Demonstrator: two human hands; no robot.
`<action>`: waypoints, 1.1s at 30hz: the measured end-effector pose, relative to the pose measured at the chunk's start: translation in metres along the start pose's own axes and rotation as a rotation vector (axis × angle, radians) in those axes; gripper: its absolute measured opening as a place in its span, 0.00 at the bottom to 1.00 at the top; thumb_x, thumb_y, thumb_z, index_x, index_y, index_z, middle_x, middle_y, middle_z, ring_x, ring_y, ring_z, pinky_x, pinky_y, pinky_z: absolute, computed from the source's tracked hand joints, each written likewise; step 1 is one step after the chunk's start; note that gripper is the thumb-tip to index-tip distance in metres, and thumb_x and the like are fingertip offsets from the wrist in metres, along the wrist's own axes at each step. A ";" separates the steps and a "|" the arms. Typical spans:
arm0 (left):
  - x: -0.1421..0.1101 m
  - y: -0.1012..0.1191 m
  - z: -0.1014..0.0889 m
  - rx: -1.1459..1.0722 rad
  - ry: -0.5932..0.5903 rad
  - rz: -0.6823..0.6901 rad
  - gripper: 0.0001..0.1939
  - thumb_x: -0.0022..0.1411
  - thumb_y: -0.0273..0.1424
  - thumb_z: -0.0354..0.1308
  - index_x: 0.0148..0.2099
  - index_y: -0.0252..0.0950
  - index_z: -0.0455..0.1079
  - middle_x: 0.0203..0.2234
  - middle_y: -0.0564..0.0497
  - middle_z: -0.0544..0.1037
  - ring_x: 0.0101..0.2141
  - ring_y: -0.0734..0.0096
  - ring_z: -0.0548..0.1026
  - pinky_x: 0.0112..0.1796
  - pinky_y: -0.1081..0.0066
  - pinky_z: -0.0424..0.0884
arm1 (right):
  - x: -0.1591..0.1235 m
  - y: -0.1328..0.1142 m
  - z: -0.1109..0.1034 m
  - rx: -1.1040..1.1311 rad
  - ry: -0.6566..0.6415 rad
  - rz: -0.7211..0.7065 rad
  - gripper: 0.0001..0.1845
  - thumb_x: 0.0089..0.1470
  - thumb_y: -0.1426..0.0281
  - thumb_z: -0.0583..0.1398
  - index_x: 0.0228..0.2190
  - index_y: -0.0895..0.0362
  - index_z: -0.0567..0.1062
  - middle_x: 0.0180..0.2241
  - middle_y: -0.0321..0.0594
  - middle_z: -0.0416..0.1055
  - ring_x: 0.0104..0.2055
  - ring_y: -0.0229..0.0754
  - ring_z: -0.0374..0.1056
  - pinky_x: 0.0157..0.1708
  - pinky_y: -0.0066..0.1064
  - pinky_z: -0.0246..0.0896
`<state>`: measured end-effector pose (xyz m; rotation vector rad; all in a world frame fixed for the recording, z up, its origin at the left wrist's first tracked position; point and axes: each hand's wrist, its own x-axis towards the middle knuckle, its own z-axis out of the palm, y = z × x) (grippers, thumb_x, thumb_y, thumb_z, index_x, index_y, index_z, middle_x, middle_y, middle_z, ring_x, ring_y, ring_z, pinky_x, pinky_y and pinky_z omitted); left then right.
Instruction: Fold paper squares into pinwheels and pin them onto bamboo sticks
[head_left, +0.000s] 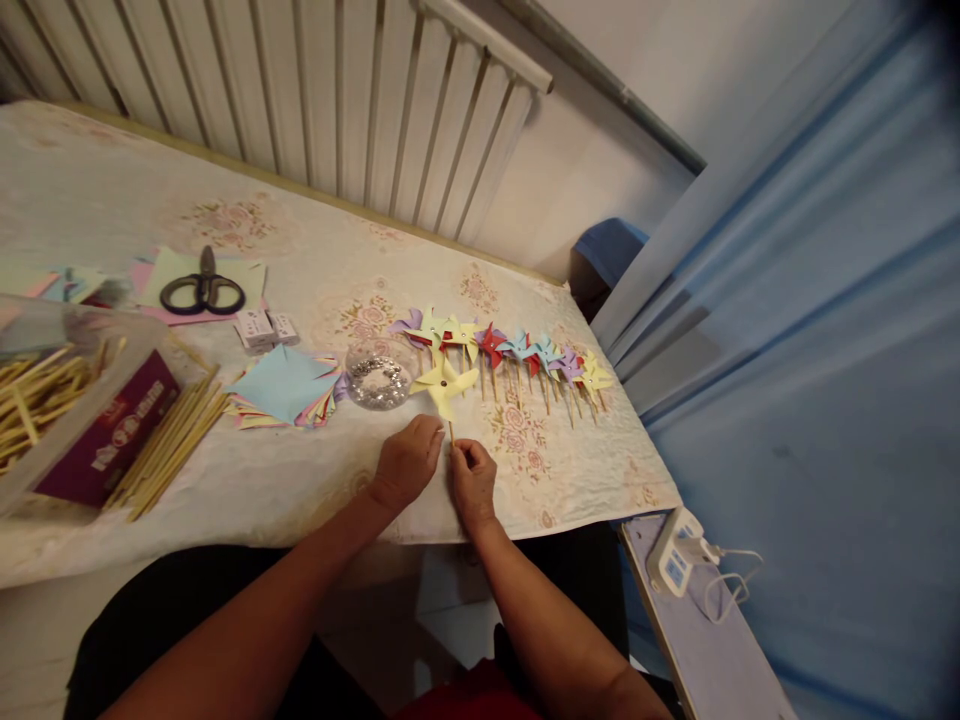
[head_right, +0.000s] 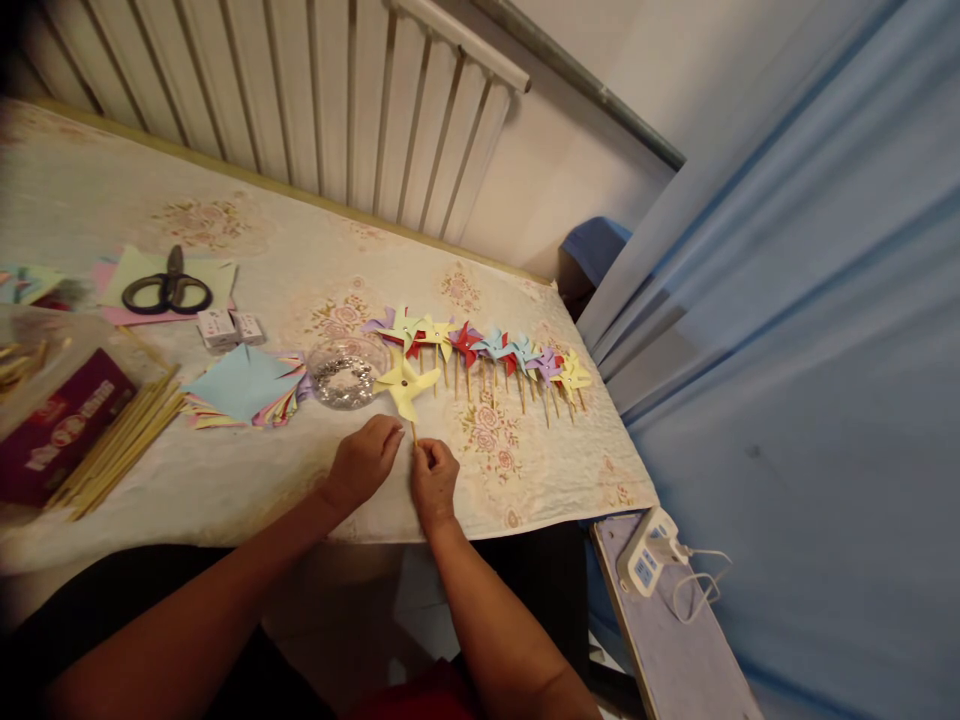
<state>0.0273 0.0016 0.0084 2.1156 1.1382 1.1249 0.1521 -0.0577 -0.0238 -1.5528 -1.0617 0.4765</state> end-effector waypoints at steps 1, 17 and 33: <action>0.001 0.002 0.001 -0.098 0.017 -0.115 0.08 0.63 0.33 0.52 0.33 0.36 0.68 0.28 0.48 0.75 0.31 0.66 0.74 0.34 0.68 0.68 | 0.000 -0.001 0.000 -0.005 -0.001 -0.001 0.10 0.55 0.65 0.59 0.28 0.57 0.77 0.28 0.36 0.73 0.31 0.39 0.65 0.36 0.31 0.62; 0.019 0.012 0.003 -0.901 0.001 -0.626 0.14 0.49 0.41 0.61 0.27 0.36 0.65 0.17 0.56 0.70 0.20 0.76 0.67 0.25 0.74 0.62 | -0.001 -0.006 0.000 -0.074 -0.055 -0.041 0.10 0.55 0.66 0.57 0.28 0.57 0.76 0.26 0.36 0.72 0.29 0.39 0.64 0.33 0.29 0.60; 0.017 0.008 0.005 -0.848 0.004 -0.633 0.14 0.50 0.40 0.60 0.29 0.36 0.63 0.19 0.56 0.70 0.21 0.76 0.68 0.25 0.73 0.63 | -0.001 -0.008 0.000 -0.079 -0.050 -0.048 0.09 0.55 0.67 0.57 0.28 0.56 0.76 0.27 0.36 0.72 0.31 0.39 0.66 0.35 0.30 0.61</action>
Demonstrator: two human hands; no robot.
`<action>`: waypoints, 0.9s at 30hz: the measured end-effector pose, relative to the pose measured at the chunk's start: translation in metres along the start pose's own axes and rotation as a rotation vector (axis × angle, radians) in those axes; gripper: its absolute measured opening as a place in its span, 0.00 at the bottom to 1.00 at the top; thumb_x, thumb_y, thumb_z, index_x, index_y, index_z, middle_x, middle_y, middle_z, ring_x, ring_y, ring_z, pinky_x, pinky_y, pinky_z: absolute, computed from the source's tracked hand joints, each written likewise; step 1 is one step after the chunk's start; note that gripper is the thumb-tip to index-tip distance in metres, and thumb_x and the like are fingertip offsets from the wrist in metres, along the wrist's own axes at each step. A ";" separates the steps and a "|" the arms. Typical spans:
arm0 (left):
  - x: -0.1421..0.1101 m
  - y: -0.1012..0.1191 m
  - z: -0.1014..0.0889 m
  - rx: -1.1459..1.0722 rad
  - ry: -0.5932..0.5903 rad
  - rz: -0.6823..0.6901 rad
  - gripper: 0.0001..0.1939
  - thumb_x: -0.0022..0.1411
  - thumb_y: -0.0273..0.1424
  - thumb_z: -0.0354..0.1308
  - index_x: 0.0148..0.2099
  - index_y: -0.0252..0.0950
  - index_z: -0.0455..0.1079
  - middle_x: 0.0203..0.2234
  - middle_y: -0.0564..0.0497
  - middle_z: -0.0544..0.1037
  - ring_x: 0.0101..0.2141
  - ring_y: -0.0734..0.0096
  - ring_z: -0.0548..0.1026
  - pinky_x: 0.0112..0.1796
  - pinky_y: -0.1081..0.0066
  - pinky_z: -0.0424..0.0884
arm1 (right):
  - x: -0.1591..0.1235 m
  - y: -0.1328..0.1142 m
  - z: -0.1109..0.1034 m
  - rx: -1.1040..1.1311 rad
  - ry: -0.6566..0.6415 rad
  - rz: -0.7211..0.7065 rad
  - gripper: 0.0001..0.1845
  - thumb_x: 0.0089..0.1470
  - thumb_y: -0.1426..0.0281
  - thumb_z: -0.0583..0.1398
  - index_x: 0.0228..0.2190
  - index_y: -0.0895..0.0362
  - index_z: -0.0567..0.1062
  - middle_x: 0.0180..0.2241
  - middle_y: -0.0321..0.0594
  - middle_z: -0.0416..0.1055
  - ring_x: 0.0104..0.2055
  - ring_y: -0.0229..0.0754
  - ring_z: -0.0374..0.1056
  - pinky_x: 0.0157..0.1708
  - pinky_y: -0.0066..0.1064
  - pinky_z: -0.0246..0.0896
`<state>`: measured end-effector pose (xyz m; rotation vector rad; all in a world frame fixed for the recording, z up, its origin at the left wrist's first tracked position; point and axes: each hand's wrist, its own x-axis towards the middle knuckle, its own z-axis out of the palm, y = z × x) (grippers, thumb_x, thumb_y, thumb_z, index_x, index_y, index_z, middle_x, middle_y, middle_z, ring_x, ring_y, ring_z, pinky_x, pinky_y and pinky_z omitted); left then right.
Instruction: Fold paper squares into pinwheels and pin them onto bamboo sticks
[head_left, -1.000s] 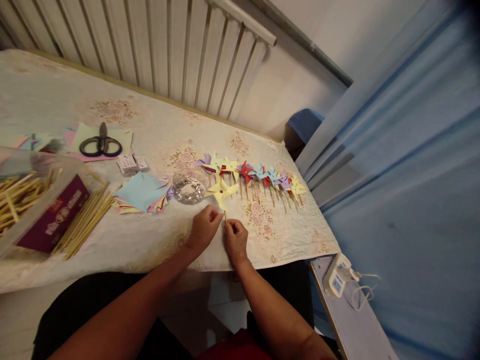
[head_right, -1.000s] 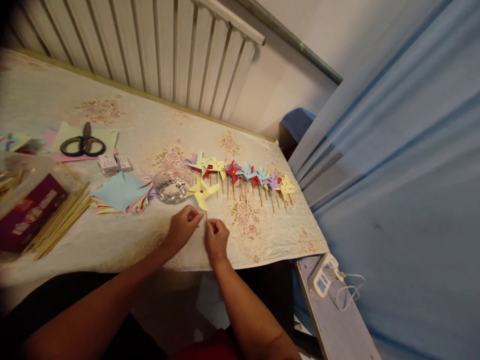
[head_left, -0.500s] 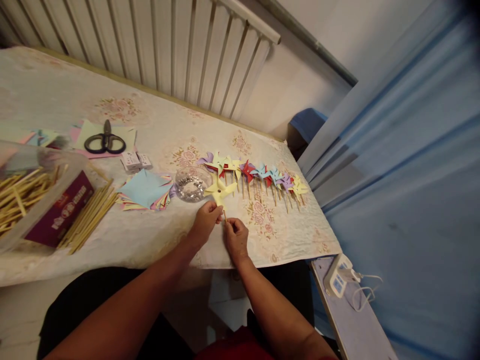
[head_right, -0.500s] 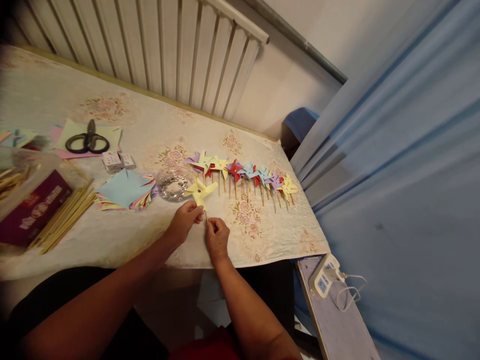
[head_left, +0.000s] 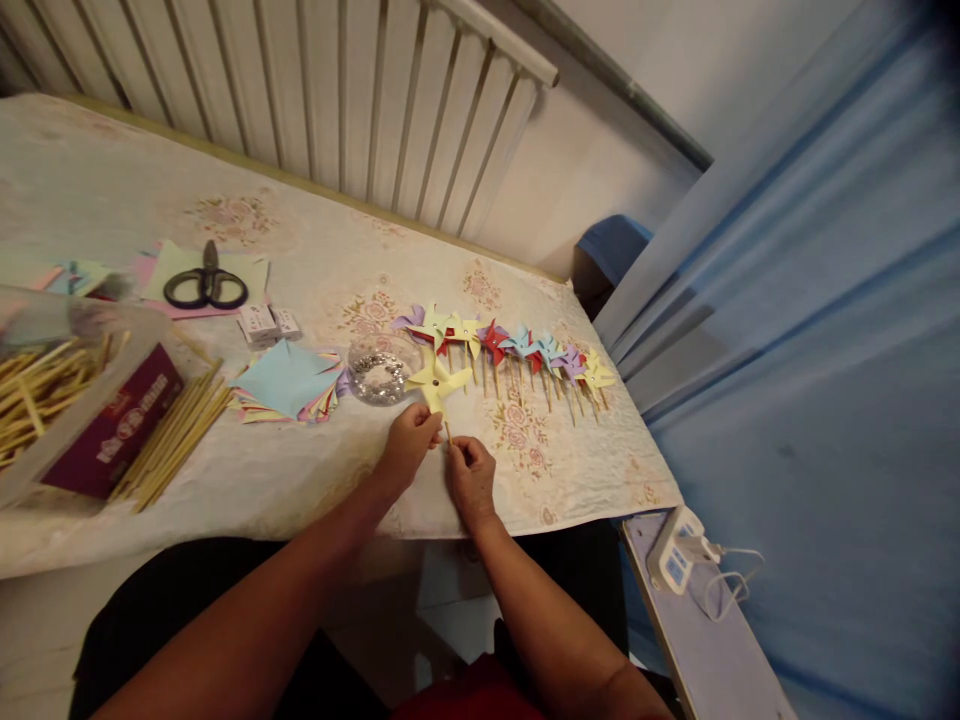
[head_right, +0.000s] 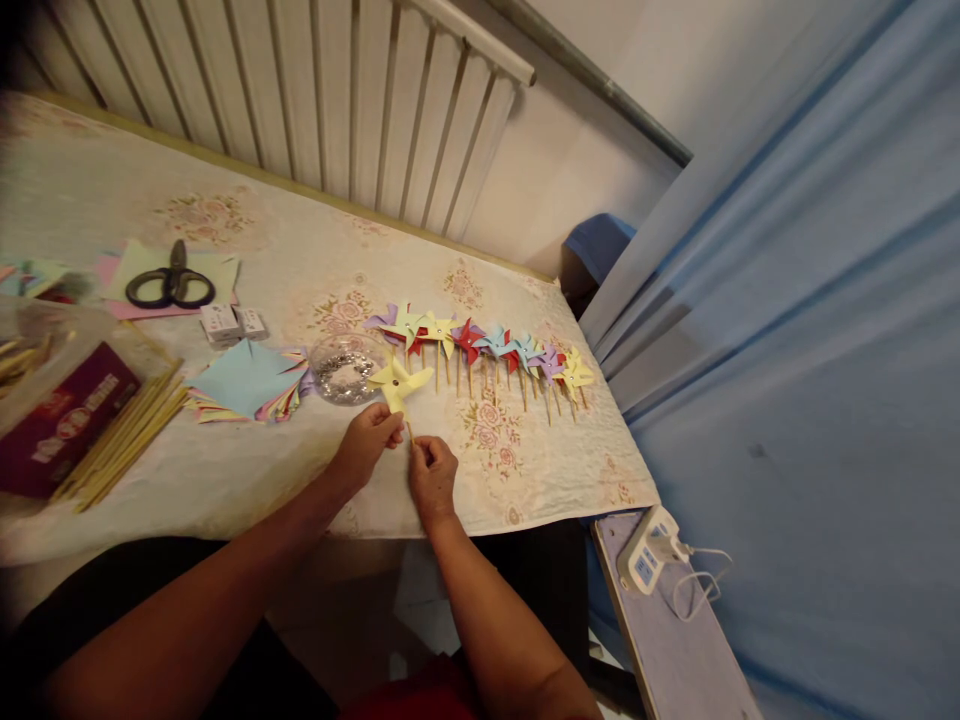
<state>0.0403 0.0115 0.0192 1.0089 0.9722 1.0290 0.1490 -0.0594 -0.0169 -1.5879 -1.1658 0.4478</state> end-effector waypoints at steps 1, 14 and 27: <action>-0.001 0.000 0.000 -0.006 -0.014 -0.006 0.14 0.50 0.41 0.61 0.29 0.36 0.64 0.19 0.57 0.70 0.21 0.76 0.67 0.25 0.73 0.63 | 0.000 0.000 0.000 0.001 0.002 0.001 0.09 0.55 0.67 0.57 0.28 0.56 0.76 0.27 0.36 0.72 0.31 0.39 0.65 0.35 0.30 0.61; -0.003 -0.010 0.000 0.119 -0.129 -0.052 0.12 0.44 0.39 0.61 0.28 0.35 0.67 0.19 0.57 0.70 0.21 0.75 0.66 0.26 0.71 0.62 | 0.001 -0.005 0.002 0.025 -0.032 -0.046 0.09 0.56 0.70 0.57 0.27 0.55 0.76 0.27 0.36 0.74 0.31 0.40 0.68 0.35 0.30 0.62; 0.005 0.003 -0.015 0.135 -0.006 0.001 0.18 0.45 0.45 0.62 0.29 0.35 0.68 0.19 0.56 0.70 0.22 0.72 0.69 0.27 0.71 0.65 | 0.002 -0.003 0.006 -0.055 -0.028 -0.085 0.08 0.53 0.73 0.58 0.26 0.54 0.76 0.24 0.34 0.69 0.27 0.38 0.63 0.29 0.29 0.57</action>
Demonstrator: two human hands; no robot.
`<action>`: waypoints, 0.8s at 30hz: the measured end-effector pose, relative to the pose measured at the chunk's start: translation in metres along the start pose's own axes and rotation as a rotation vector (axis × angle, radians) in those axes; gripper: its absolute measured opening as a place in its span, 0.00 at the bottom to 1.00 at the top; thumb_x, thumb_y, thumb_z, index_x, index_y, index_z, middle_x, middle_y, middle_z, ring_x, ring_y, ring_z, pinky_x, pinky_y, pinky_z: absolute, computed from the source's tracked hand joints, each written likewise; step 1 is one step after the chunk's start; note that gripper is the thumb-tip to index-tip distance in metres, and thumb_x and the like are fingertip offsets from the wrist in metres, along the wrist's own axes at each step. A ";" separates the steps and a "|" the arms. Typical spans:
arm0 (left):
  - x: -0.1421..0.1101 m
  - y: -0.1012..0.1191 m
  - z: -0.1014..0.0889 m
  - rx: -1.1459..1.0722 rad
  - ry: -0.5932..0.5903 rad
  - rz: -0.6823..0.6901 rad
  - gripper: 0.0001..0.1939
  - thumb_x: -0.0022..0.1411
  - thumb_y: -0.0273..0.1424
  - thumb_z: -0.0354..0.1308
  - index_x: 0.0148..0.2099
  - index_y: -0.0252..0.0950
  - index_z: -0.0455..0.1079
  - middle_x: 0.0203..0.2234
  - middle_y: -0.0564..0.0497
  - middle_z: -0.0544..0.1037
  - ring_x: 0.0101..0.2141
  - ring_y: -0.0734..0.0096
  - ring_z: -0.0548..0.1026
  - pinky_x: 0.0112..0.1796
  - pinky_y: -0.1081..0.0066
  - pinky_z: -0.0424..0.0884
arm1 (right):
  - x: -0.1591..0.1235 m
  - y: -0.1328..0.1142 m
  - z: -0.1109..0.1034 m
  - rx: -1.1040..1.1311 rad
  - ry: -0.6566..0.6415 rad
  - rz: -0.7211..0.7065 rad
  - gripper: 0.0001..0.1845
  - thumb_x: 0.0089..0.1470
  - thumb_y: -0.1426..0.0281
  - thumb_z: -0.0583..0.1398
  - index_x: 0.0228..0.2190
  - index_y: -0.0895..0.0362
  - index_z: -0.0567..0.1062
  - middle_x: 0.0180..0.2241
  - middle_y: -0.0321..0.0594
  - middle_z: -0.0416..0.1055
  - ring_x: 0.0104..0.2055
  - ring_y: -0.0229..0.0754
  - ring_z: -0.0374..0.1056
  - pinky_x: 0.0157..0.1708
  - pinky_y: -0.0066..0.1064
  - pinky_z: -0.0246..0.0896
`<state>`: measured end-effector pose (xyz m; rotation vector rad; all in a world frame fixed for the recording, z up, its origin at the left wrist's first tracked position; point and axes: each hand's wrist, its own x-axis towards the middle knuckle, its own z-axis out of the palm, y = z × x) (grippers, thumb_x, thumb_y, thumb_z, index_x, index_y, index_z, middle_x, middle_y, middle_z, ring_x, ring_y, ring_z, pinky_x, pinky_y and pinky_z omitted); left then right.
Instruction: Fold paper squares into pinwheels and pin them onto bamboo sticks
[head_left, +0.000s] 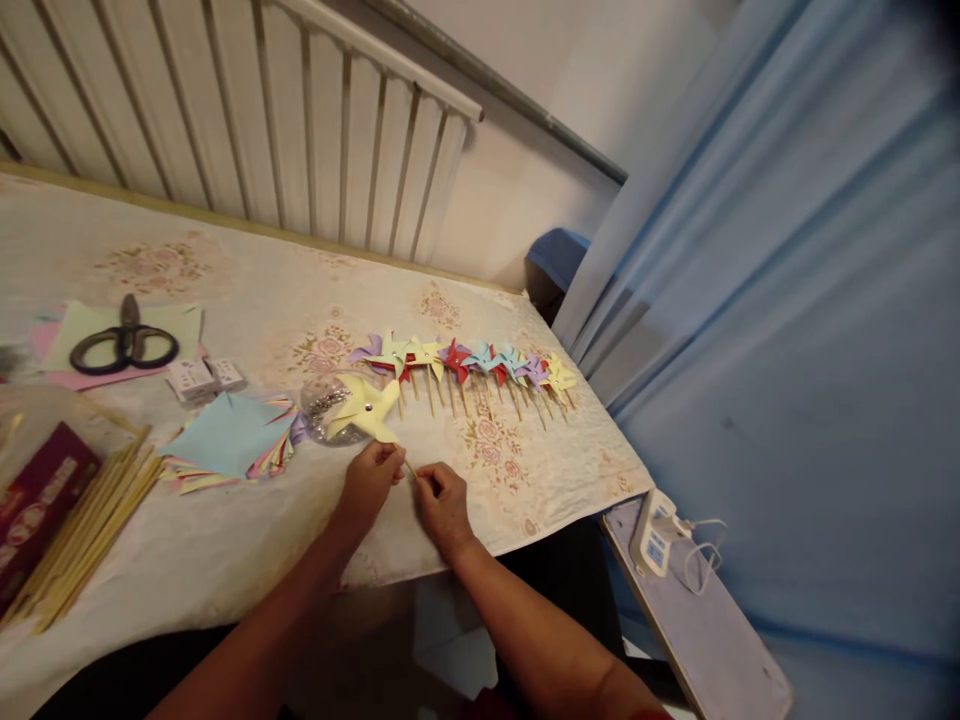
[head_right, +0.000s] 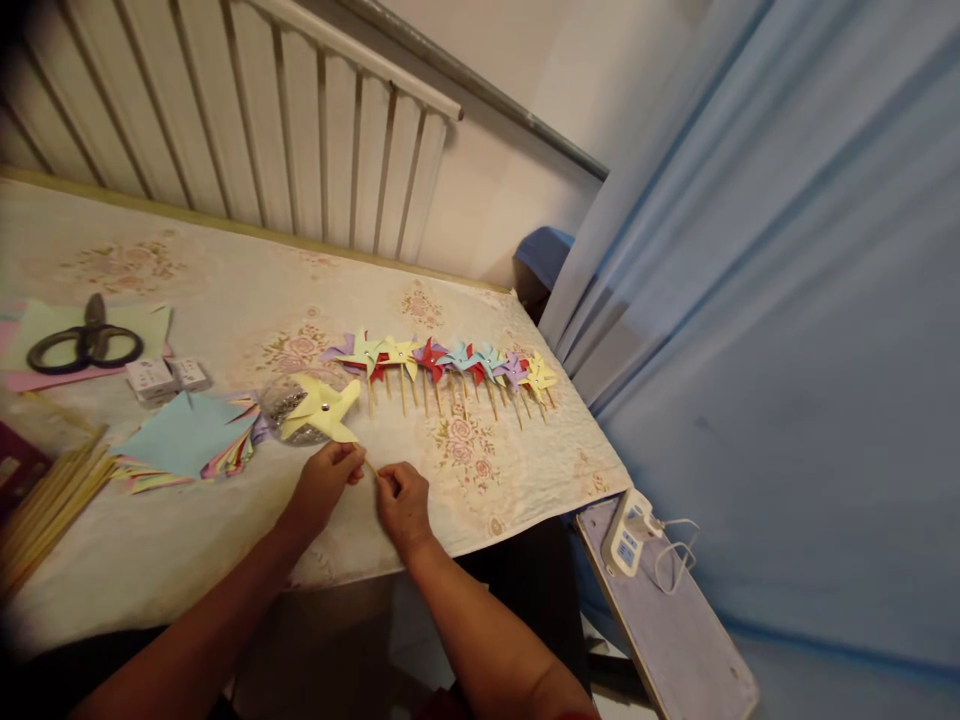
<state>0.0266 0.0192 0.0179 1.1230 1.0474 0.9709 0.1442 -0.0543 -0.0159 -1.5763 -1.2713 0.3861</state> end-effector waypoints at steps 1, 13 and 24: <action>0.000 0.001 -0.001 -0.001 0.005 -0.001 0.18 0.45 0.45 0.62 0.29 0.35 0.68 0.19 0.56 0.71 0.22 0.72 0.69 0.27 0.71 0.66 | 0.000 0.000 0.000 -0.007 0.003 -0.007 0.08 0.53 0.73 0.58 0.25 0.54 0.76 0.24 0.34 0.69 0.27 0.38 0.63 0.29 0.29 0.57; 0.004 -0.003 -0.005 0.057 0.002 0.031 0.16 0.46 0.45 0.62 0.31 0.37 0.69 0.19 0.55 0.71 0.23 0.69 0.70 0.27 0.69 0.67 | 0.001 0.002 0.002 -0.071 -0.007 -0.057 0.08 0.51 0.75 0.59 0.23 0.54 0.72 0.23 0.33 0.66 0.27 0.37 0.62 0.30 0.29 0.55; -0.005 -0.011 -0.003 0.180 -0.071 0.098 0.15 0.53 0.44 0.58 0.26 0.39 0.63 0.18 0.57 0.68 0.23 0.72 0.68 0.28 0.71 0.64 | 0.003 0.003 0.003 -0.121 -0.033 -0.085 0.09 0.51 0.75 0.58 0.22 0.55 0.70 0.23 0.33 0.64 0.27 0.36 0.59 0.29 0.28 0.52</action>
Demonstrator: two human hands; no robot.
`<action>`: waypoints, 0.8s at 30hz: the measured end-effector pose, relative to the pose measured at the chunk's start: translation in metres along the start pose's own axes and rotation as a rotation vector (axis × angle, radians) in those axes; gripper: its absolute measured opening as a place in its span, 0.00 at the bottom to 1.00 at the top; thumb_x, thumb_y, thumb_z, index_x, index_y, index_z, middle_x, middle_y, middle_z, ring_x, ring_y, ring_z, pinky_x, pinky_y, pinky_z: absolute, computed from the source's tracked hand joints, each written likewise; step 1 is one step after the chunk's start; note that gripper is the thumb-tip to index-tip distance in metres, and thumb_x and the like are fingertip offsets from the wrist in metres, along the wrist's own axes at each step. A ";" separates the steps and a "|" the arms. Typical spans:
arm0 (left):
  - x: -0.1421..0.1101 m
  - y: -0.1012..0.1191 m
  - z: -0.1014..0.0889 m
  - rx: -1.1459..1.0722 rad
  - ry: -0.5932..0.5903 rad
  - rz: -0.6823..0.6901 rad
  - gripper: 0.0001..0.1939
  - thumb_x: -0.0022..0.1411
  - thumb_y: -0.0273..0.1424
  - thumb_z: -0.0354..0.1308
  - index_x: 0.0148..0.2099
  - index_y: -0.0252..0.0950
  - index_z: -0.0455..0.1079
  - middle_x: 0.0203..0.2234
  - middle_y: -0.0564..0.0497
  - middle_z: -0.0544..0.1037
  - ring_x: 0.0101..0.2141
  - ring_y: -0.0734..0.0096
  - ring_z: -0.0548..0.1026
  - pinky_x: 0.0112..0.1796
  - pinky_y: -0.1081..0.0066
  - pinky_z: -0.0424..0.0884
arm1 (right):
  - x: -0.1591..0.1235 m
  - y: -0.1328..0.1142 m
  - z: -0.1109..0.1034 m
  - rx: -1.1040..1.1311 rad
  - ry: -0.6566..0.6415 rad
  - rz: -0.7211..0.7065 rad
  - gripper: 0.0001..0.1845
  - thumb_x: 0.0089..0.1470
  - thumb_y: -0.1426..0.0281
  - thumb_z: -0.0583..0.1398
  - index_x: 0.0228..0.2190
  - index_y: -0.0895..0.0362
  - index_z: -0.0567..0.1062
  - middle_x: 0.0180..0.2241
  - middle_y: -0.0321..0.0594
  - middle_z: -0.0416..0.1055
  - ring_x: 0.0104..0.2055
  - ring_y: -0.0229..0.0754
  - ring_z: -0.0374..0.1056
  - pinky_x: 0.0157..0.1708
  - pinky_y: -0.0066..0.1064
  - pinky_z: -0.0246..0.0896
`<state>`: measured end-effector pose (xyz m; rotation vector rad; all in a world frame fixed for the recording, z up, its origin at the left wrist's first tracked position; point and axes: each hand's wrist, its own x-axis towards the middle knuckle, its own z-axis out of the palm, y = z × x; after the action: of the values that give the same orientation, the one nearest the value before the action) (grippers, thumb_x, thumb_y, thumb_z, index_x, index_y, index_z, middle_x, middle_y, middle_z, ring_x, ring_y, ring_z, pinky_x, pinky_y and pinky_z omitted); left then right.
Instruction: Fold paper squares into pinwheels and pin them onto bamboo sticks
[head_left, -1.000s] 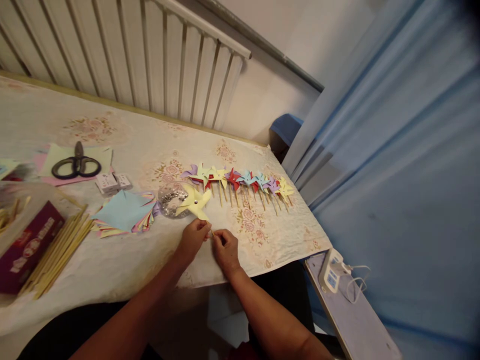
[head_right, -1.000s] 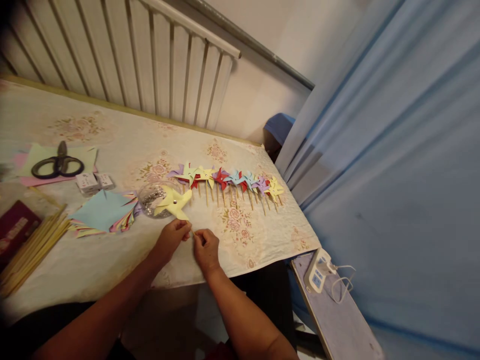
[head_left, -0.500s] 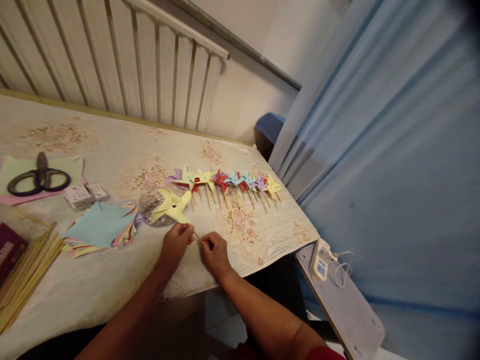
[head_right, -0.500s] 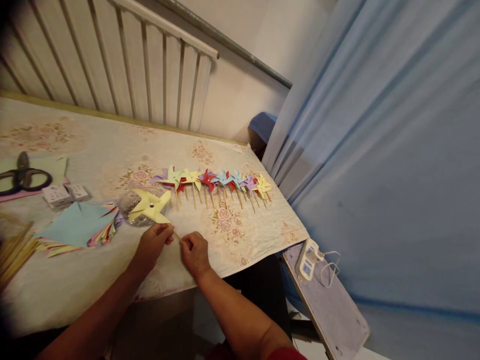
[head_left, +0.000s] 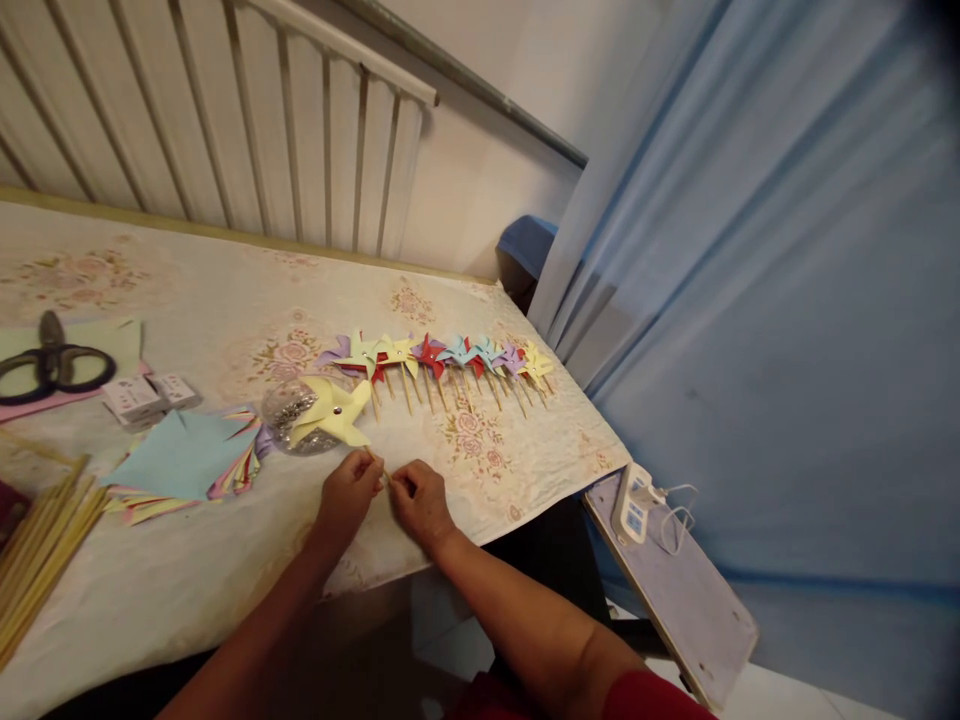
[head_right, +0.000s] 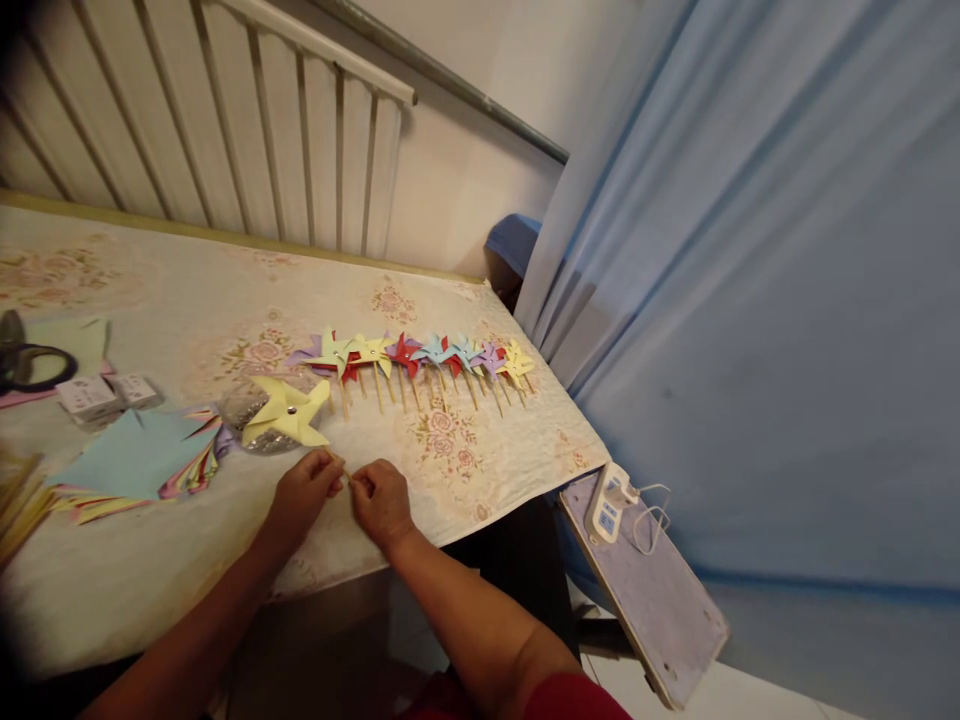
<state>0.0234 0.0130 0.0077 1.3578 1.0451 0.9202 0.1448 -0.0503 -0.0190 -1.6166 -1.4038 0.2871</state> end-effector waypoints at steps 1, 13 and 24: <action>0.000 0.000 0.000 0.008 -0.001 0.004 0.15 0.53 0.44 0.58 0.26 0.39 0.62 0.18 0.57 0.67 0.23 0.72 0.67 0.28 0.71 0.64 | 0.000 0.000 0.000 0.000 0.001 0.000 0.09 0.51 0.75 0.58 0.22 0.55 0.70 0.23 0.33 0.64 0.27 0.36 0.60 0.29 0.28 0.52; 0.002 -0.013 -0.001 0.187 -0.030 0.062 0.15 0.56 0.45 0.55 0.28 0.39 0.64 0.18 0.57 0.70 0.24 0.70 0.70 0.30 0.70 0.66 | -0.001 0.007 0.004 -0.130 -0.032 -0.019 0.08 0.54 0.76 0.58 0.24 0.56 0.70 0.25 0.34 0.67 0.30 0.36 0.62 0.31 0.27 0.54; -0.006 -0.022 0.000 0.372 0.044 0.205 0.16 0.59 0.45 0.52 0.32 0.38 0.68 0.28 0.51 0.76 0.32 0.65 0.73 0.37 0.66 0.68 | 0.004 0.003 0.005 -0.212 -0.110 -0.044 0.07 0.56 0.74 0.61 0.27 0.56 0.72 0.27 0.34 0.68 0.33 0.37 0.63 0.35 0.28 0.55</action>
<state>0.0199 0.0065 -0.0140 1.7866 1.1660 0.9388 0.1444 -0.0439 -0.0221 -1.7607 -1.5957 0.2095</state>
